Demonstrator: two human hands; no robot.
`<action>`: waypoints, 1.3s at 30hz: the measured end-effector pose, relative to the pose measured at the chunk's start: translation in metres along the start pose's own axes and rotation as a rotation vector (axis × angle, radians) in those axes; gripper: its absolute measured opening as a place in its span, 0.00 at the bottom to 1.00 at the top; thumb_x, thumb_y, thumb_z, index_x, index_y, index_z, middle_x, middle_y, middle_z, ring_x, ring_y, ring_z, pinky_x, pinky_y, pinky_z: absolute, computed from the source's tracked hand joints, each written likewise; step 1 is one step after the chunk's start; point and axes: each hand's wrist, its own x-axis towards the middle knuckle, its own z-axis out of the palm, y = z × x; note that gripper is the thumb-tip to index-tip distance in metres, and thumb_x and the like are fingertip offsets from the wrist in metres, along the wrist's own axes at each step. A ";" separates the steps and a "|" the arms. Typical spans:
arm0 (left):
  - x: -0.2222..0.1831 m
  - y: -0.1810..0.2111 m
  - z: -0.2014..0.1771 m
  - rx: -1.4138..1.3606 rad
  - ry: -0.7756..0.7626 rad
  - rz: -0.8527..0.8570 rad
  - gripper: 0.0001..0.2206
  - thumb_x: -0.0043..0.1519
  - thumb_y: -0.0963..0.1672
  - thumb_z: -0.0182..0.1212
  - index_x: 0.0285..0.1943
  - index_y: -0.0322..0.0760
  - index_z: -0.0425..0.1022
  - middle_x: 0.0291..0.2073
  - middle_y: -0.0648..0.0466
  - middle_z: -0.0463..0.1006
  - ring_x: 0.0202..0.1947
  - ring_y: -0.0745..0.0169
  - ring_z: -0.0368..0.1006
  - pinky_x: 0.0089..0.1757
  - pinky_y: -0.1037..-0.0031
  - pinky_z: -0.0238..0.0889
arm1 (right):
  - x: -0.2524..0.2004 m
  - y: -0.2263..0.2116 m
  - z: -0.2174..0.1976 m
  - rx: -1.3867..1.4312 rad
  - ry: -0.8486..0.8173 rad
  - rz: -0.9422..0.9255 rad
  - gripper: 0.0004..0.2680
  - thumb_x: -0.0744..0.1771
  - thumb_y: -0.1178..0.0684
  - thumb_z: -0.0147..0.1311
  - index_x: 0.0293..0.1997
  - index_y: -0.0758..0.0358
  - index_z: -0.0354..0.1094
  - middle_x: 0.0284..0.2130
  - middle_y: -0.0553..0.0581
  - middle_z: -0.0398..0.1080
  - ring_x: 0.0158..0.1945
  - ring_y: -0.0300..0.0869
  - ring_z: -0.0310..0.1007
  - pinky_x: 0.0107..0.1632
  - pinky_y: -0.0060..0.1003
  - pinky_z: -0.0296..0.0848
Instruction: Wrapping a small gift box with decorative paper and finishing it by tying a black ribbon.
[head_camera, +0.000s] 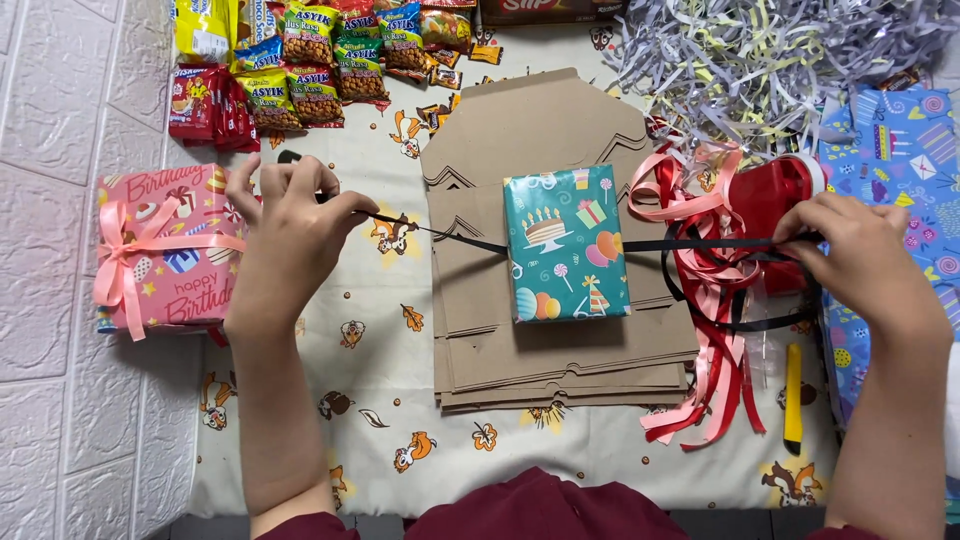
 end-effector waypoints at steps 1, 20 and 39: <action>-0.001 -0.001 -0.001 0.002 0.001 0.008 0.04 0.62 0.42 0.63 0.37 0.52 0.77 0.39 0.54 0.63 0.45 0.47 0.59 0.57 0.47 0.37 | 0.000 0.012 0.008 -0.180 0.058 0.021 0.03 0.65 0.53 0.54 0.35 0.43 0.71 0.41 0.42 0.68 0.50 0.39 0.66 0.54 0.41 0.43; -0.004 0.022 0.028 0.270 0.542 0.013 0.06 0.66 0.45 0.61 0.38 0.42 0.73 0.18 0.60 0.66 0.13 0.70 0.51 0.19 0.78 0.42 | -0.029 -0.030 -0.003 -0.299 0.838 -0.151 0.07 0.72 0.68 0.73 0.56 0.75 0.83 0.39 0.62 0.64 0.39 0.46 0.63 0.37 0.36 0.68; 0.028 0.063 0.013 -1.981 0.139 -0.469 0.27 0.57 0.42 0.63 0.63 0.31 0.55 0.36 0.49 0.76 0.36 0.71 0.72 0.43 0.84 0.66 | -0.040 -0.119 -0.089 0.622 0.692 -0.261 0.12 0.76 0.70 0.33 0.69 0.89 0.48 0.59 0.89 0.58 0.62 0.71 0.62 0.60 0.55 0.68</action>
